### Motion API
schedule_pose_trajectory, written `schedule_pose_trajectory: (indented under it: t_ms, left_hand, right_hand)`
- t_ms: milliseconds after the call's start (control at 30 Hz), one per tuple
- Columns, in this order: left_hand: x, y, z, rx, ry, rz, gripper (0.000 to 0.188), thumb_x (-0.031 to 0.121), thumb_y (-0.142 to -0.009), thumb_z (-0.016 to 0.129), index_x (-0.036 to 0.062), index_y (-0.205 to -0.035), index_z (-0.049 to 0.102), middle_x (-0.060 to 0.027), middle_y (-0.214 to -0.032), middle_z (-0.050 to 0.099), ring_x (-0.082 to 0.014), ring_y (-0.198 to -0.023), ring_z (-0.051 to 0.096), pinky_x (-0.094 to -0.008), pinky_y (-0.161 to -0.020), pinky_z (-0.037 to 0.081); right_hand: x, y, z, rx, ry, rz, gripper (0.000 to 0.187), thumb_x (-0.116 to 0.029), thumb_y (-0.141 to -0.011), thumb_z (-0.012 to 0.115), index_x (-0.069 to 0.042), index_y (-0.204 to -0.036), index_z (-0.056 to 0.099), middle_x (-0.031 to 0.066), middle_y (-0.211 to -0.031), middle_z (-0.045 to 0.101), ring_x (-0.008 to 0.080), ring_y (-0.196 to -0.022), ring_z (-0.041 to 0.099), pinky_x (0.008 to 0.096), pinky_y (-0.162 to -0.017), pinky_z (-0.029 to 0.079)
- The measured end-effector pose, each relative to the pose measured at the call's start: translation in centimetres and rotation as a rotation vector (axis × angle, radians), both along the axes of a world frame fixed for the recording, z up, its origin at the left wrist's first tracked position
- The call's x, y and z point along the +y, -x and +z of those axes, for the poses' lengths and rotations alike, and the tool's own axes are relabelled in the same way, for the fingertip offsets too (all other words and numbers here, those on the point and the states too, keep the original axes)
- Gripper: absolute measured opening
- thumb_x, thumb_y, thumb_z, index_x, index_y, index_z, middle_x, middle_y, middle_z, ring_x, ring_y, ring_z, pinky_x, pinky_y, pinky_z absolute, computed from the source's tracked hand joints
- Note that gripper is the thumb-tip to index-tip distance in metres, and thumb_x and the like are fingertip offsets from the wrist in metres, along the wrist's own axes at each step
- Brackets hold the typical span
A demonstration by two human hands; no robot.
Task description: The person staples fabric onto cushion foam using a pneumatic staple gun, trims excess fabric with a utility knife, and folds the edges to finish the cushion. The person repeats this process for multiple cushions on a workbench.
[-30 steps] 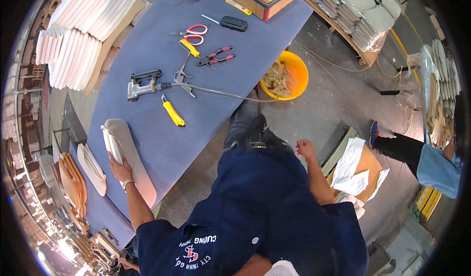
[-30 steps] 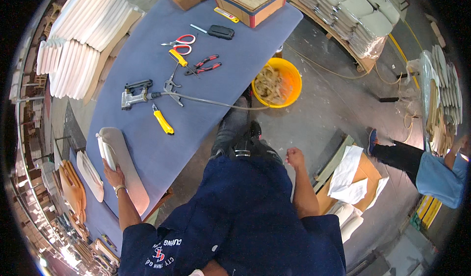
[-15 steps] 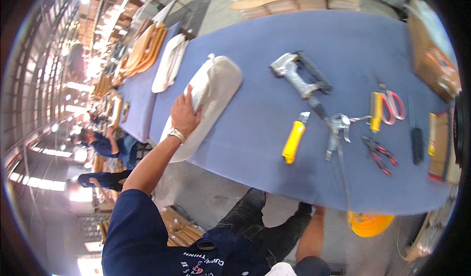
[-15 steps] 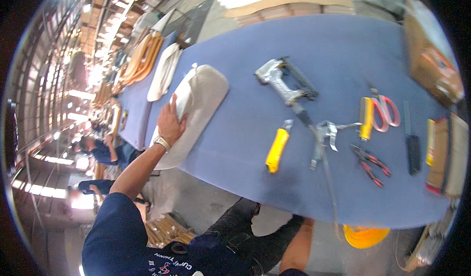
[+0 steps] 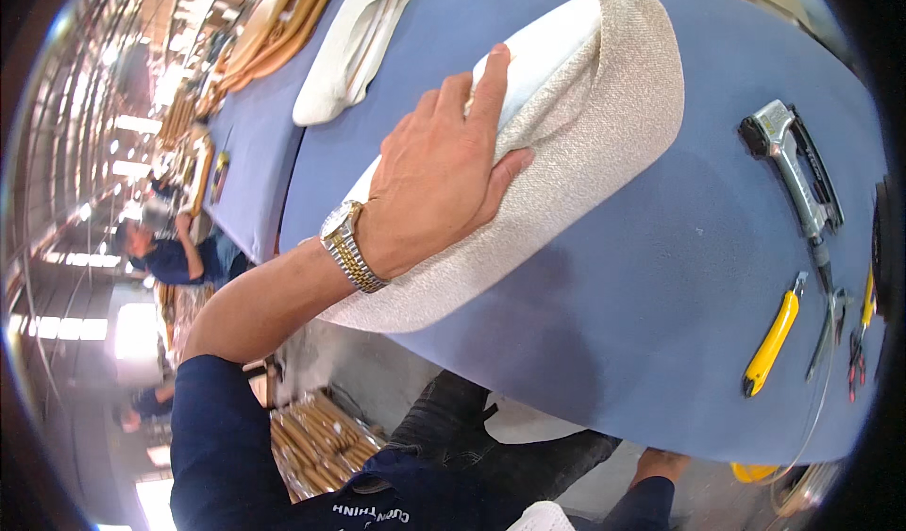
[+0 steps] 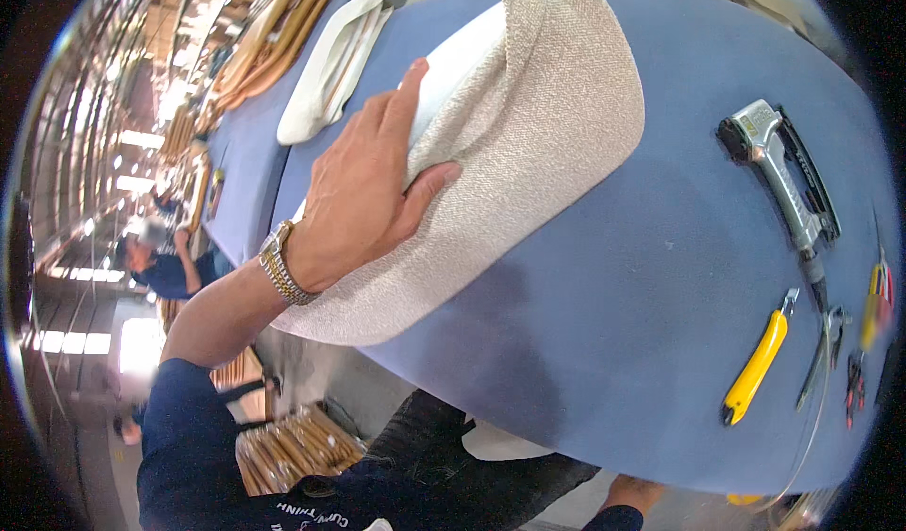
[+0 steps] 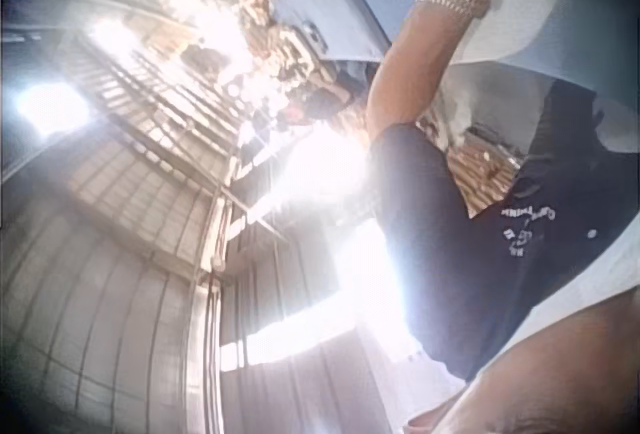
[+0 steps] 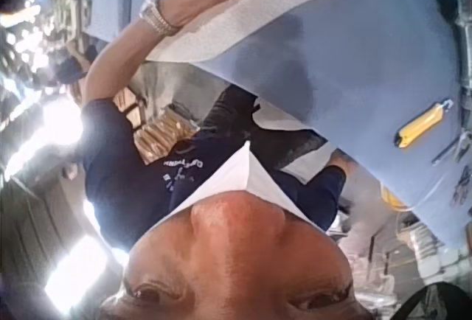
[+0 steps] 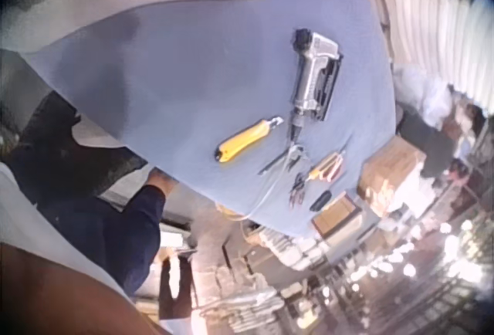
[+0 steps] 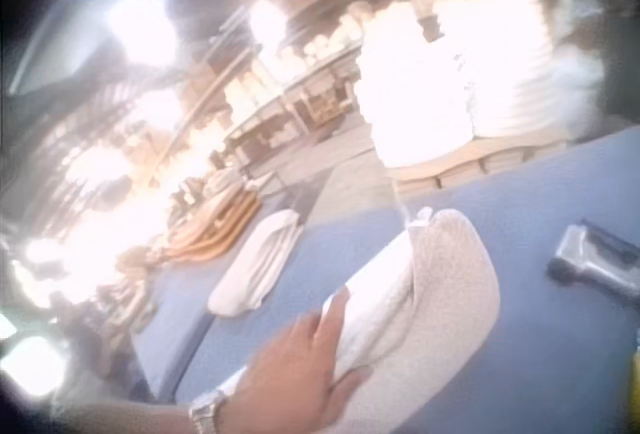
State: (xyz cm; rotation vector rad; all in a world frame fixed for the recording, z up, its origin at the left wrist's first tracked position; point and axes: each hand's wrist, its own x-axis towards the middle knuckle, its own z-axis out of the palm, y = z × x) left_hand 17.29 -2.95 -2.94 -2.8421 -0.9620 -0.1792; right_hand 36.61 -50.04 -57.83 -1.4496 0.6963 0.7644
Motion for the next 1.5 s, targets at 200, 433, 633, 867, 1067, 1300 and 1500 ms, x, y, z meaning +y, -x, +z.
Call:
schedule_pose_trajectory:
  t_ms: [200, 433, 633, 867, 1067, 1300, 1500]
  left_hand:
    - [5.1, 0.6, -2.8, -0.046, 0.052, -0.076, 0.082, 0.040, -0.097, 0.065, -0.0072, -0.155, 0.031, -0.0307, -0.136, 0.056, -0.0447, -0.125, 0.057, -0.0489, -0.102, 0.050]
    - [6.9, 3.3, -4.4, -0.003, -0.061, -0.176, 0.078, 0.046, -0.104, 0.056, -0.0060, -0.156, 0.032, -0.0341, -0.147, 0.049, -0.0454, -0.134, 0.052, -0.0508, -0.109, 0.045]
    - [5.4, 0.9, -2.5, -0.038, -0.071, -0.388, 0.077, 0.043, -0.103, 0.059, -0.0026, -0.158, 0.030, -0.0320, -0.138, 0.053, -0.0452, -0.125, 0.057, -0.0510, -0.100, 0.049]
    - [4.4, 1.6, -1.4, -0.139, 0.166, -0.200, 0.077, 0.032, -0.099, 0.064, 0.0019, -0.160, 0.028, -0.0307, -0.135, 0.055, -0.0462, -0.119, 0.058, -0.0504, -0.097, 0.049]
    - [3.3, 2.2, -0.6, -0.204, 0.212, -0.122, 0.084, 0.023, -0.090, 0.075, 0.0047, -0.160, 0.032, -0.0257, -0.132, 0.057, -0.0418, -0.113, 0.061, -0.0472, -0.095, 0.051]
    - [1.4, 3.7, -1.3, -0.267, 0.100, -0.043, 0.090, 0.020, -0.080, 0.083, 0.0110, -0.158, 0.040, -0.0206, -0.128, 0.063, -0.0356, -0.108, 0.066, -0.0455, -0.089, 0.054]
    - [-9.3, 1.0, -2.8, -0.320, -0.327, -0.109, 0.052, 0.022, -0.089, 0.061, 0.0040, -0.138, 0.058, -0.0192, -0.122, 0.063, -0.0280, -0.098, 0.064, -0.0391, -0.077, 0.052]
  right_hand:
    - [-1.8, 13.8, 2.0, 0.038, 0.091, -0.262, 0.051, -0.044, -0.098, 0.063, -0.008, -0.134, 0.055, 0.0108, -0.113, 0.068, 0.0260, -0.101, 0.066, 0.0467, -0.079, 0.057]
    - [-3.4, 29.0, 9.0, 0.269, 0.312, -0.386, 0.074, -0.060, -0.096, 0.063, -0.008, -0.146, 0.047, 0.0135, -0.130, 0.065, 0.0329, -0.119, 0.062, 0.0516, -0.092, 0.055]
    - [-5.8, 36.3, 13.6, 0.243, 0.613, 0.072, 0.068, -0.054, -0.096, 0.066, -0.005, -0.140, 0.054, 0.0157, -0.124, 0.068, 0.0301, -0.114, 0.066, 0.0452, -0.093, 0.055]
    - [5.9, 17.9, 34.1, -0.634, 0.356, 0.134, 0.017, -0.012, -0.098, 0.067, 0.002, -0.107, 0.072, 0.0127, -0.093, 0.073, 0.0206, -0.085, 0.072, 0.0326, -0.080, 0.059]
    - [25.3, 1.4, 41.9, -1.314, 0.021, 0.971, 0.012, -0.007, -0.097, 0.066, 0.001, -0.104, 0.071, 0.0108, -0.090, 0.071, 0.0164, -0.076, 0.069, 0.0288, -0.066, 0.055]
    - [29.6, -4.8, 34.9, -1.030, -0.462, 0.703, 0.025, -0.013, -0.107, 0.048, 0.001, -0.123, 0.061, 0.0136, -0.105, 0.069, 0.0165, -0.076, 0.067, 0.0300, -0.069, 0.057]
    - [29.4, -5.4, 35.9, -0.848, -0.830, 0.434, 0.072, -0.052, -0.106, 0.043, -0.002, -0.157, 0.030, 0.0190, -0.156, 0.043, 0.0356, -0.139, 0.047, 0.0484, -0.116, 0.040]
